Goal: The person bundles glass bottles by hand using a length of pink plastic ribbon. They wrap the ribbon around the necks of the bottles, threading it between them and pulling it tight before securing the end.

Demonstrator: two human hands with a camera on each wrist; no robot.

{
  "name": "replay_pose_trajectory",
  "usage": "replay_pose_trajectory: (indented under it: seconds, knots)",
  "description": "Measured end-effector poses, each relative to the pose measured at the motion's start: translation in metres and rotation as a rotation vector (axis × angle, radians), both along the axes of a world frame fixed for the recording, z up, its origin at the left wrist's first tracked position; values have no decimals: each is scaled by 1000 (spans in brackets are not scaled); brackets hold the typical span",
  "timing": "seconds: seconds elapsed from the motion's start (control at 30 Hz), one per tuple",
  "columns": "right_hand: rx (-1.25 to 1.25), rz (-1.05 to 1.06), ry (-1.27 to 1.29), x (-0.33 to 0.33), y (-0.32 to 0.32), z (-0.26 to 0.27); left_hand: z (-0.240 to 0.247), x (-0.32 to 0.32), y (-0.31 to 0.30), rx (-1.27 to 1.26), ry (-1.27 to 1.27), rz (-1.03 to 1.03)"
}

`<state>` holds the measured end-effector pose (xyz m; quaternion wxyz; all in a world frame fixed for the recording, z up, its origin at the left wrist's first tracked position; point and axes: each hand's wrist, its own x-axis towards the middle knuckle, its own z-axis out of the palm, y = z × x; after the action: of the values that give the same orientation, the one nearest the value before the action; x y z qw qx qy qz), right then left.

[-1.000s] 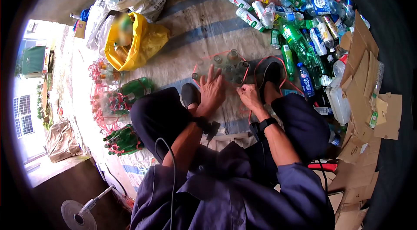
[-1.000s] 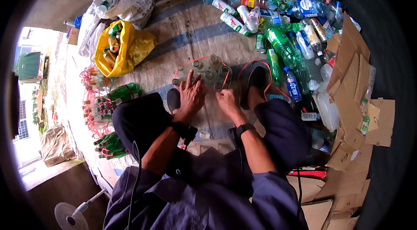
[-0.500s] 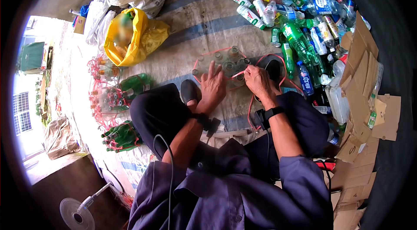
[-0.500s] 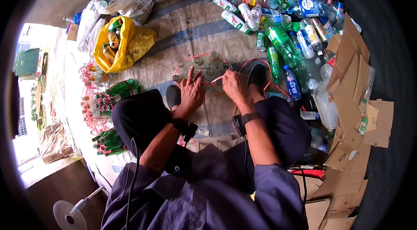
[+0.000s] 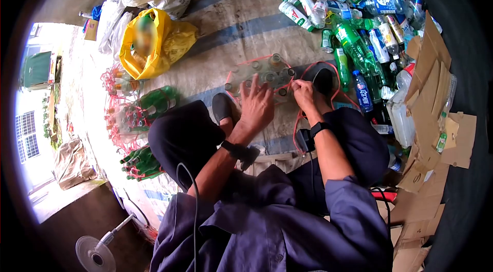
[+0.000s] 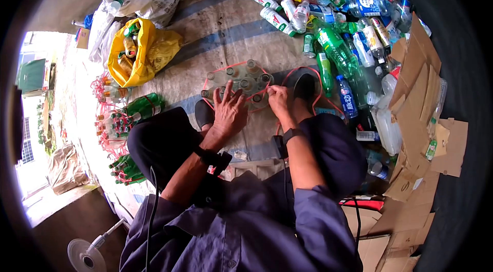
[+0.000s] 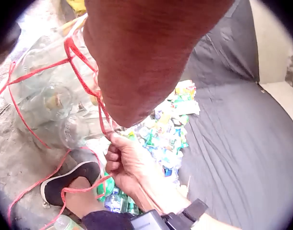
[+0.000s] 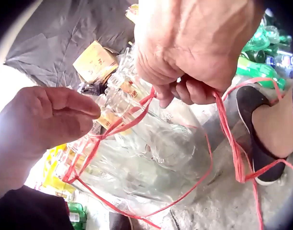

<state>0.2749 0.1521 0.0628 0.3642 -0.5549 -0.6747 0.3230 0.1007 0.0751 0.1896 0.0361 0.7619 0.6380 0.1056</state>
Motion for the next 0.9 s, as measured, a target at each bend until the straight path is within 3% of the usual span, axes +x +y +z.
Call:
replay_pose_trajectory:
  seconds: [0.1, 0.17, 0.3, 0.37, 0.4, 0.47, 0.5, 0.57, 0.6, 0.77, 0.87, 0.9]
  knots:
    - [-70, 0, 135, 0, -1, 11, 3, 12, 10, 102, -172, -147]
    - [-489, -62, 199, 0, -1, 19, 5, 15, 20, 3, -195, -122]
    - [-727, -121, 79, -6, 5, 0, 12, 18, 37, -137, -164, -134]
    - [-690, -88, 69, -5, 0, -62, 12, 19, 45, -125, -134, -182]
    - [-693, -89, 71, -3, 1, -66, 9, 19, 47, -112, -106, -230]
    - [80, 319, -716, 1, 2, -75, -12, 20, 48, -139, -186, -237]
    - [75, 318, -717, 0, 3, -84, -20, 20, 48, -161, -267, -241]
    - [-427, 176, -406, -3, 7, -106, -17, 20, 52, -285, -299, -208]
    - [-428, 175, -406, -4, 6, -114, -15, 20, 54, -407, -328, -170]
    - [-595, 103, -75, -3, 1, -144, -27, 20, 58, -467, -323, -136]
    - [-671, 89, -167, -3, 6, -62, -29, 20, 61, -461, -302, -150]
    - [-670, 87, -166, -5, 5, -60, -29, 19, 61, -467, -287, -152]
